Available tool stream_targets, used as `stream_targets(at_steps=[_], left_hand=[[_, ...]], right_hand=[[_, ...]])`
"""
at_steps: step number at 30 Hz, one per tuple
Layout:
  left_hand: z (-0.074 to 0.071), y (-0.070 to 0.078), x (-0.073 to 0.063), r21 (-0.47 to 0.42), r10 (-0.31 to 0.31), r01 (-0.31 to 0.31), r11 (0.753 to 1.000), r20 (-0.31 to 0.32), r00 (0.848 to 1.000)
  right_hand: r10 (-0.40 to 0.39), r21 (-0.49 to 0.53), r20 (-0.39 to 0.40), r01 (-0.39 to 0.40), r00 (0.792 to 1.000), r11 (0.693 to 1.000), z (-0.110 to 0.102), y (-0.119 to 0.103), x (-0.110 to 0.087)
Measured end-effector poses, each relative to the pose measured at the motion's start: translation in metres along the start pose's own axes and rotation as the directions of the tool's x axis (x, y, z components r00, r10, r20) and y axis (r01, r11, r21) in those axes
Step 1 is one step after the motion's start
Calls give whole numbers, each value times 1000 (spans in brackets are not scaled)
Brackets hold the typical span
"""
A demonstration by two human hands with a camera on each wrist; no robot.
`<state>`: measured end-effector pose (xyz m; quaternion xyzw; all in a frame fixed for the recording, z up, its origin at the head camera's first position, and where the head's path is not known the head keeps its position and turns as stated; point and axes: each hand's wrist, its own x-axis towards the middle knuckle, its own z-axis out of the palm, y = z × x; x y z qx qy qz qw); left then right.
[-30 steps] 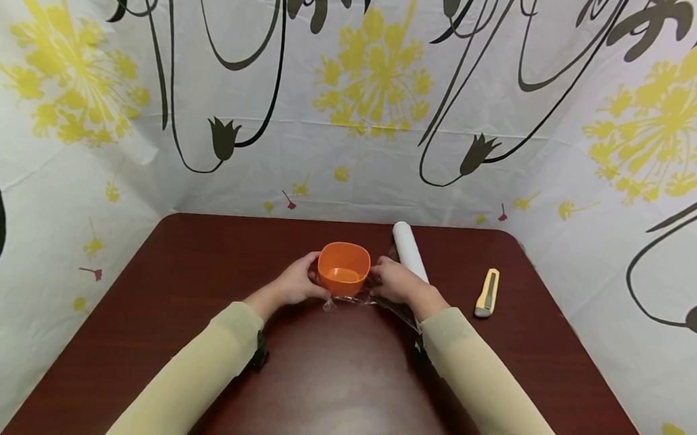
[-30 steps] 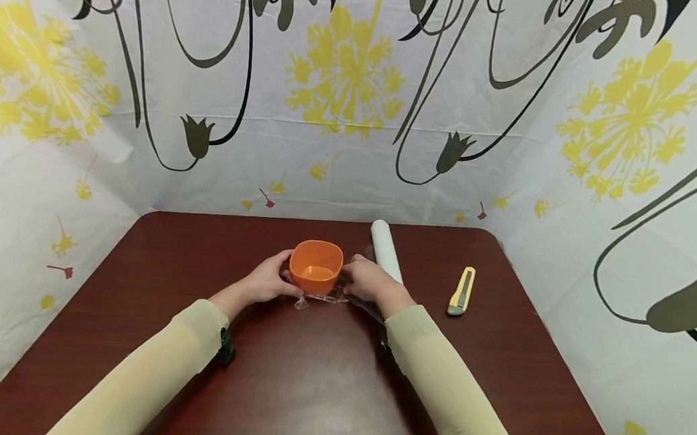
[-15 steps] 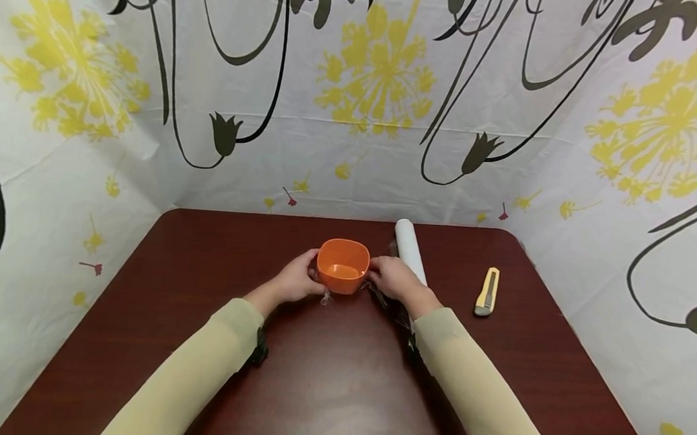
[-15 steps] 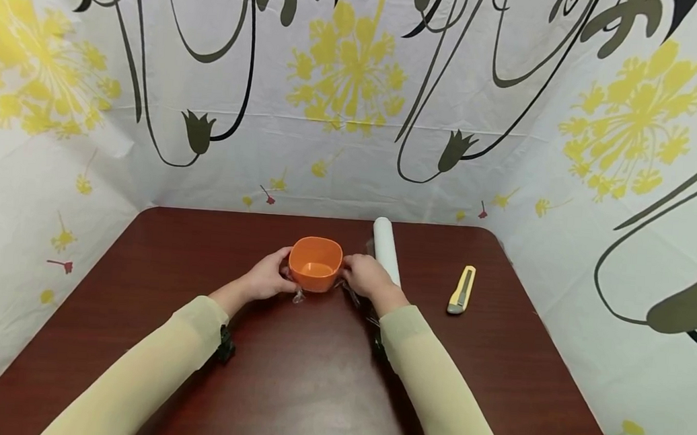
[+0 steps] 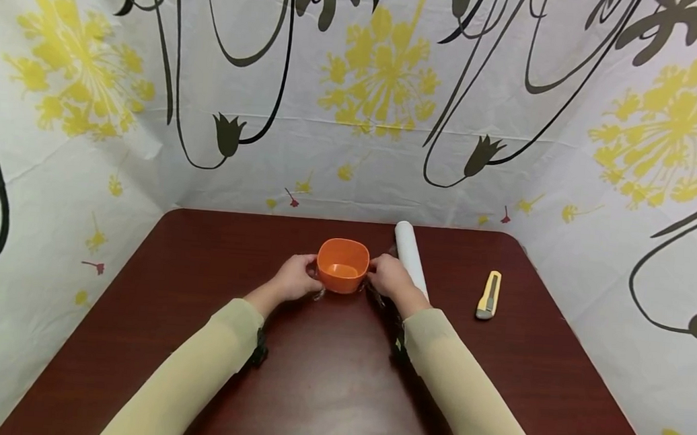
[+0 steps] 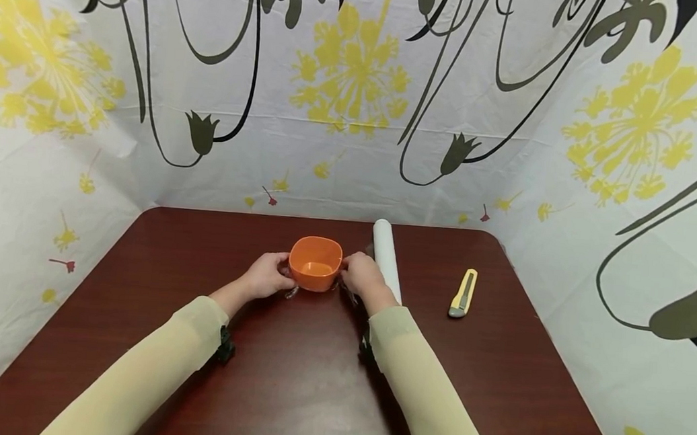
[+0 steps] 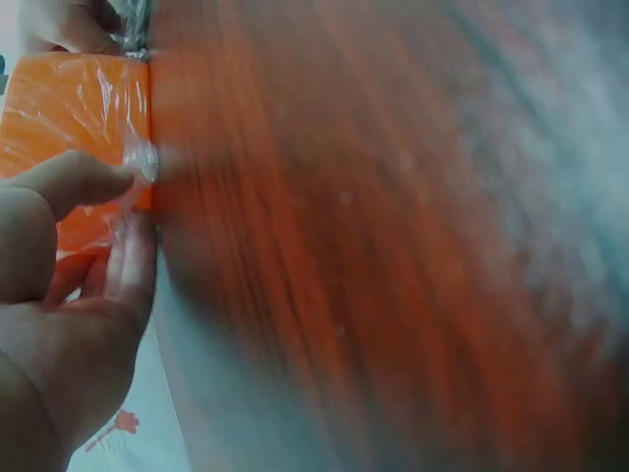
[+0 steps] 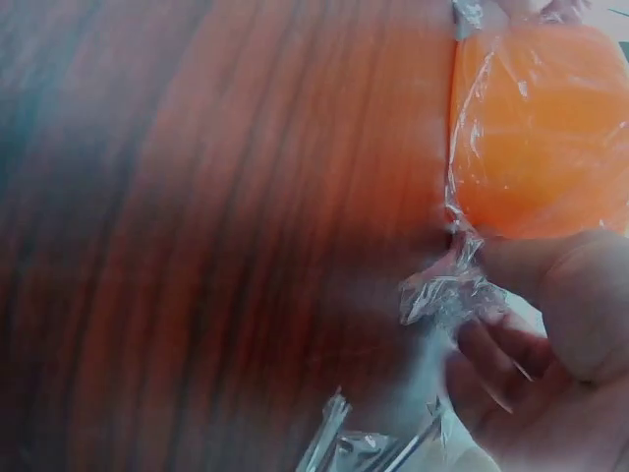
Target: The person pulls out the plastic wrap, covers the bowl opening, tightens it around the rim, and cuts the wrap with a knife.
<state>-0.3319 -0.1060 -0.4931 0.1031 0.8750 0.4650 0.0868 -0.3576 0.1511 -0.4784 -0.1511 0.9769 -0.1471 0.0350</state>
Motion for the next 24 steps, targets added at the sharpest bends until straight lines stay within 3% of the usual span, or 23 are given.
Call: stream_targets(at_steps=[4,9,16,20,24], left_hand=[[0,1,-1,-16,-32,32,999,-27,999],[3,-1,-2,-59,-67,61,996,-116,991],[4,0,-5,29,-41,49,998,-230,972],[0,3,-6,84,-46,67,994,-226,973],[-2,5,-10,29,-100,105,994,-146,984]], right_hand=[[15,14,-23,-14,1000,1000,3,-2,-1],[70,88,-1,-70,998,994,5,-4,-2],[73,99,5,-73,997,992,5,-6,-2],[71,113,2,-71,997,991,4,-5,0],[48,144,17,-50,999,988,14,11,12]])
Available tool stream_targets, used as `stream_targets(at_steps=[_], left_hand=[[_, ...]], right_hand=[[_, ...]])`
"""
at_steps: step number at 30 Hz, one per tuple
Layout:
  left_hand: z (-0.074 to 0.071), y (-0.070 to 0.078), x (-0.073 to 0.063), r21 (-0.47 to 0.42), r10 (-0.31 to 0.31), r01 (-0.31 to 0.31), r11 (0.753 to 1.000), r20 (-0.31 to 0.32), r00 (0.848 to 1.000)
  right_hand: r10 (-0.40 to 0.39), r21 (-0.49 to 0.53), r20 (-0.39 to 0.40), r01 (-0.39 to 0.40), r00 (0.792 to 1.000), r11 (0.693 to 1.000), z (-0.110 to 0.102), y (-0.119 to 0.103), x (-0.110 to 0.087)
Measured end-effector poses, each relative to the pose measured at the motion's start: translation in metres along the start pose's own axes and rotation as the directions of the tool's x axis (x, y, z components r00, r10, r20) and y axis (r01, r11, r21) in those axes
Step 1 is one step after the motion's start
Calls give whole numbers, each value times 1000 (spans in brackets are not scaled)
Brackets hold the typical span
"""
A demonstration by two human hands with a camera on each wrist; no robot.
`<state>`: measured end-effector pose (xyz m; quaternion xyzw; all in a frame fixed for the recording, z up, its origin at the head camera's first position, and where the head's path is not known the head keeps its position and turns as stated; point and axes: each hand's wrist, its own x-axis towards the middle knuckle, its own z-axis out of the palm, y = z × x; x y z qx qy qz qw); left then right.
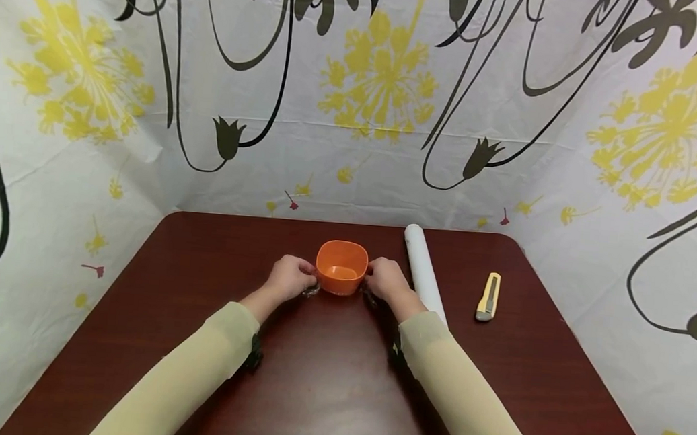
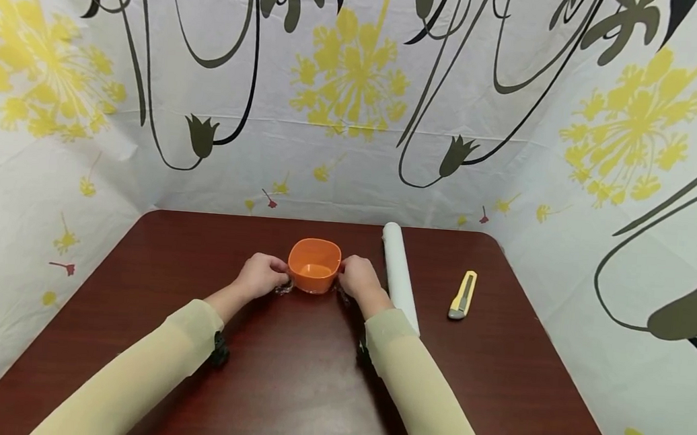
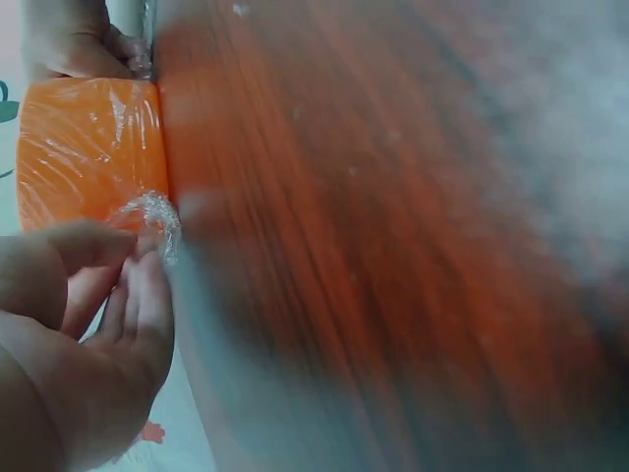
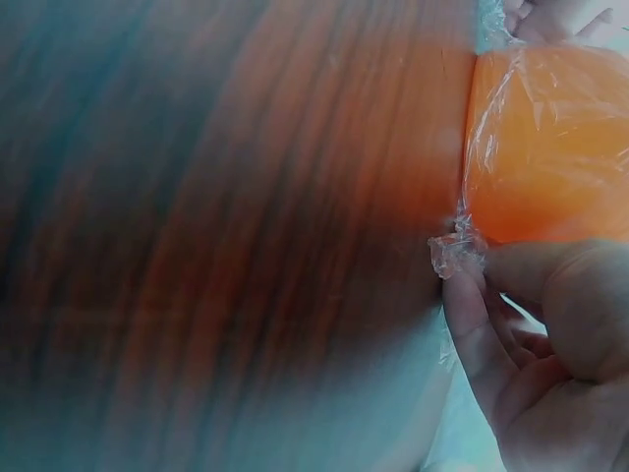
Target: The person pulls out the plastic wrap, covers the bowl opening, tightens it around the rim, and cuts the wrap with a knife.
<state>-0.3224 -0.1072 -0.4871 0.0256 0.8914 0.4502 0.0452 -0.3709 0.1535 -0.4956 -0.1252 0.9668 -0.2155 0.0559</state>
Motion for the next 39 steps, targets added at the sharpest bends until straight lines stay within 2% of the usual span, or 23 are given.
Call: stream_targets(at_steps=[3,5,7,11,14,18,22,24,25,26,27,28,31,32,35,39], left_hand=[[2,0,-2,-68,-26,31,997,75,997],[4,1,-3,-80,-22,30,996,101,995],[8,3,-3,-54,-2,6,999,84,996],[12,4,-2,53,39,-38,998,-11,999],[12,-1,2,125,74,-67,990,-50,996],[6,-2,6,140,98,-94,986,-22,995],[2,-7,13,111,104,-107,988,32,994],[0,-8,15,81,88,-93,992,60,994],[2,-17,23,60,102,-106,993,77,992],[1,-17,24,49,102,-107,993,92,990],[-3,-10,20,37,89,-94,995,117,989],[-3,-10,21,34,96,-101,994,137,986],[-5,-10,25,26,119,-127,992,202,972],[-8,0,20,33,103,-113,993,221,970],[-9,2,20,33,84,-95,995,241,967],[-10,5,19,62,50,-66,996,225,973]], right_hand=[[-29,-18,-16,29,999,999,17,24,21],[-9,-29,-11,8,1000,1000,19,25,24],[-27,-36,-39,26,999,999,26,33,31],[5,-15,-12,-6,1000,1000,20,22,26],[22,-35,-2,-22,1000,999,19,17,25],[1,-73,-23,-3,1000,997,24,23,31],[-62,-94,-8,61,998,994,26,28,35],[-99,-89,15,100,995,991,26,29,33],[-109,-76,30,111,994,991,24,29,32],[-128,-65,37,130,991,989,20,25,25],[-139,-58,55,142,989,988,17,23,22],[-147,-54,71,151,987,987,14,20,19],[-215,-92,57,220,975,971,11,20,13],[-252,-121,30,254,967,960,12,23,12],[-271,-174,-24,263,962,949,8,18,4],[-191,-170,-31,183,981,968,-8,-8,-15]])
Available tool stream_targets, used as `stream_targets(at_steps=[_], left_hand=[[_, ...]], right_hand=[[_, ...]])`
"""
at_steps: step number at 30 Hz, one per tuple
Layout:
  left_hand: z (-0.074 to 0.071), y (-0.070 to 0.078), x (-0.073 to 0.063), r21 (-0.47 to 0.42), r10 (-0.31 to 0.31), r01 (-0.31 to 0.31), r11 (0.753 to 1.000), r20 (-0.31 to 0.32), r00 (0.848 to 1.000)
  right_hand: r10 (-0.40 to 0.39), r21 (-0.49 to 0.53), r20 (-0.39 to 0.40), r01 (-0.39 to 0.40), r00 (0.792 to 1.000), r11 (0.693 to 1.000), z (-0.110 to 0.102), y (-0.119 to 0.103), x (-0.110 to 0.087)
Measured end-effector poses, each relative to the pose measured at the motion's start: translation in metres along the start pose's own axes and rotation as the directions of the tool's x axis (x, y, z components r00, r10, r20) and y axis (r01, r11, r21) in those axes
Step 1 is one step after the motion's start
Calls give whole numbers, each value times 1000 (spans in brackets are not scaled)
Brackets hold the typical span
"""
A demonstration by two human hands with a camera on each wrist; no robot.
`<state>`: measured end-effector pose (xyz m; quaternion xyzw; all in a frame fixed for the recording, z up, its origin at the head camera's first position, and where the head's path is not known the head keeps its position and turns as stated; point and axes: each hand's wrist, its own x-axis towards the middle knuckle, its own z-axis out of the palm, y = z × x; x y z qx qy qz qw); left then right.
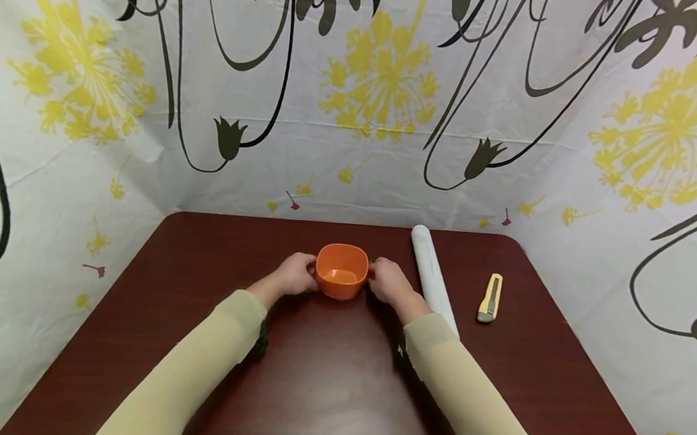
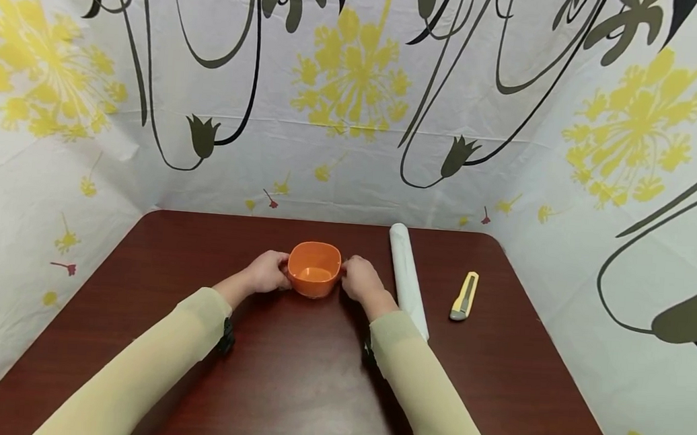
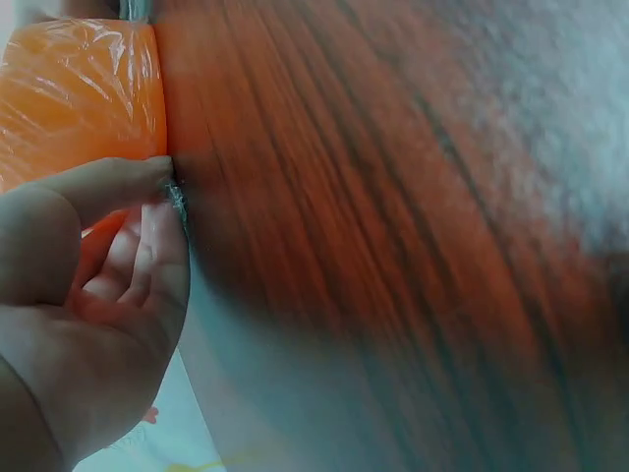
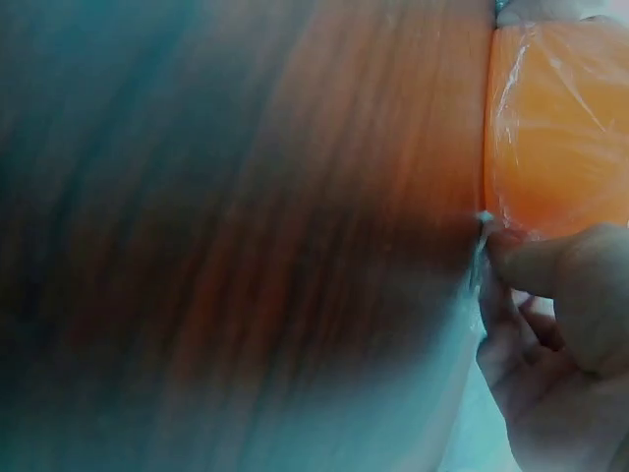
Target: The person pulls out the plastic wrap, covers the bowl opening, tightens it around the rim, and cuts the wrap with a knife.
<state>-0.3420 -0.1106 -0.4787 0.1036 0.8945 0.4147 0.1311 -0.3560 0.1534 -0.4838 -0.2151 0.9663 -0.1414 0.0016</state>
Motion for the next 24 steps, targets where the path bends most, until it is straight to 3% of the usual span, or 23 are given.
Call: stream_targets(at_steps=[8,16,24], left_hand=[[0,1,3,58,-6,6,998,5,1000],[3,3,-2,91,-7,8,996,-14,1000],[1,10,-5,116,-16,18,993,-13,1000]], right_hand=[[125,156,-26,-119,992,981,2,1,1],[151,169,-18,-146,988,975,-4,2,-3],[172,306,57,-181,983,934,-12,0,-6]])
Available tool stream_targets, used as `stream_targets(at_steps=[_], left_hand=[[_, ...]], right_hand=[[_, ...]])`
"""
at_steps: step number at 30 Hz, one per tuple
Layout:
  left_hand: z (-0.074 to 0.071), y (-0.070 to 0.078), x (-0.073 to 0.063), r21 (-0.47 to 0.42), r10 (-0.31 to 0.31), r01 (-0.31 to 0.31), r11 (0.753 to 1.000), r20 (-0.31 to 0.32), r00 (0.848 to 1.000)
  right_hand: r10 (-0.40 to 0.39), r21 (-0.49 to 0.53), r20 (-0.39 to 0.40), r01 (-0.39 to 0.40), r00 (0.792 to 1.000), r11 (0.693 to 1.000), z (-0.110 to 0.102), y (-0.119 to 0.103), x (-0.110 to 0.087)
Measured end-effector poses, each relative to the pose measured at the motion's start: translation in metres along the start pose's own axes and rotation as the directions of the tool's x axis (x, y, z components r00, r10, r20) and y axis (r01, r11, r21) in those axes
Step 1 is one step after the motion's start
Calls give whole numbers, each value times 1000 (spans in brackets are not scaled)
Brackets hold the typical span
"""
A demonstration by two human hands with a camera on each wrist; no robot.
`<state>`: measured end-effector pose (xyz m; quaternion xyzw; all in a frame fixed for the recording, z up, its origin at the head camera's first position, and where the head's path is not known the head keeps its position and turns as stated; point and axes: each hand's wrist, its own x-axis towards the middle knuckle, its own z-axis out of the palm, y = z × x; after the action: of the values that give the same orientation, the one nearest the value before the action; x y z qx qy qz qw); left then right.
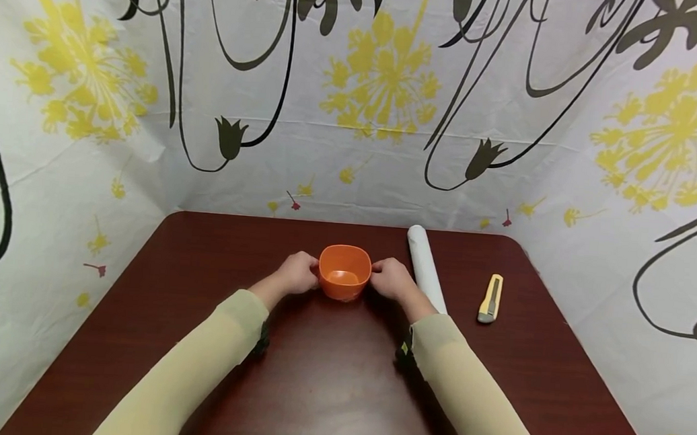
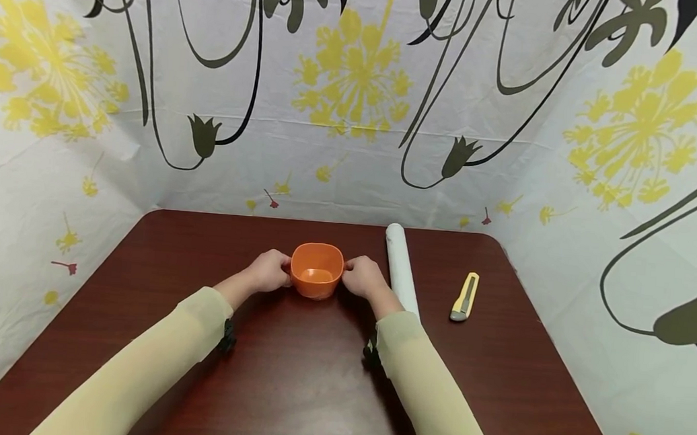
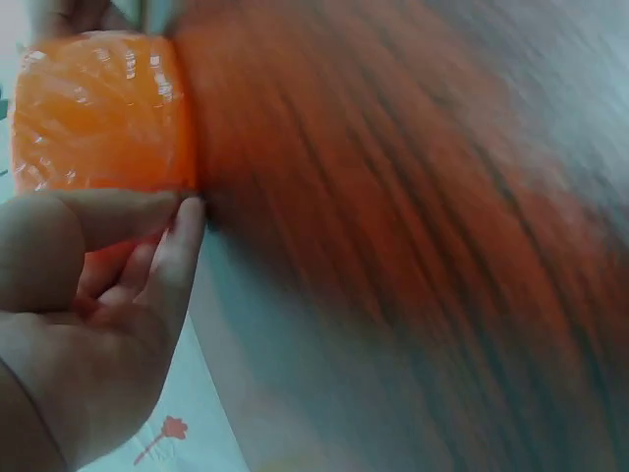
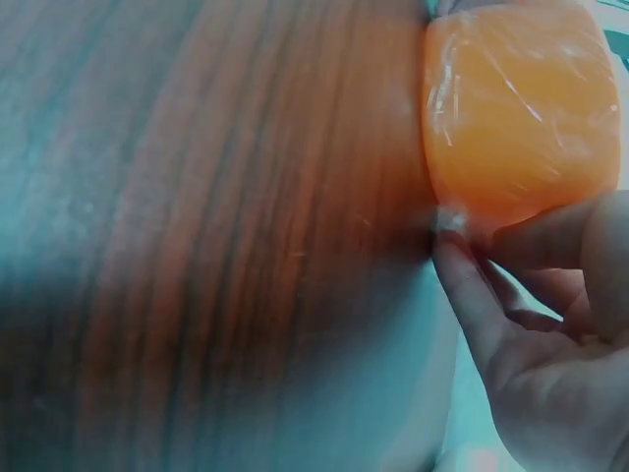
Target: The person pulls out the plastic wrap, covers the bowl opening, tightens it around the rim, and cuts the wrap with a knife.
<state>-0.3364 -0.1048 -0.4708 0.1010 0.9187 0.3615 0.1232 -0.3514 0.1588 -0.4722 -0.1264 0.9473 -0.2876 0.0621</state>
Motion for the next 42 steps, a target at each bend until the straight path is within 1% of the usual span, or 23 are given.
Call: stream_targets(at_steps=[2,4,5,6,8,10,11,12,15,17,20,24,26,31,34,37,42], left_hand=[[-1,0,1,-38,-7,8,999,24,1000],[-1,-1,1,-110,-15,20,994,53,999],[-2,-2,2,-161,-17,27,987,68,998],[-2,-3,2,-221,-22,39,974,78,997],[-2,-4,3,-338,-35,65,939,92,995],[-2,-6,4,-409,-43,76,909,90,995],[-2,-8,4,-427,-44,76,901,85,995],[-1,-9,4,-426,-47,74,902,73,996],[2,-12,4,-388,-45,56,920,37,998],[4,-12,4,-373,-49,49,927,9,999],[8,-10,4,-382,-65,50,923,-27,997],[12,-8,3,-383,-69,37,923,-70,995],[14,-6,2,-386,-78,41,922,-80,994],[16,-2,0,-392,-129,83,916,-94,987],[17,2,0,-356,-133,86,930,-108,985],[18,3,0,-308,-117,74,948,-121,986],[19,3,0,-282,-132,88,955,-138,982]], right_hand=[[13,39,10,-14,1000,999,-1,0,-1],[25,79,12,-26,1000,997,0,1,-1],[32,107,11,-33,999,994,0,1,-1],[42,137,12,-43,999,990,0,2,-1],[63,177,7,-63,998,982,2,3,0],[77,211,0,-76,997,975,3,4,0],[83,221,-1,-80,997,972,3,4,0],[85,221,-4,-81,996,972,3,5,0],[76,217,-15,-71,997,974,4,5,-1],[71,205,-23,-65,997,976,5,6,-1],[80,201,-38,-71,996,977,7,6,-2],[103,227,-61,-86,993,970,10,4,-4],[114,237,-81,-92,990,967,12,3,-5],[130,241,-114,-99,985,965,13,2,-7],[115,224,-109,-88,987,971,12,1,-8],[97,202,-97,-76,991,977,10,-2,-9],[95,158,-85,-80,992,984,13,-4,-11]])
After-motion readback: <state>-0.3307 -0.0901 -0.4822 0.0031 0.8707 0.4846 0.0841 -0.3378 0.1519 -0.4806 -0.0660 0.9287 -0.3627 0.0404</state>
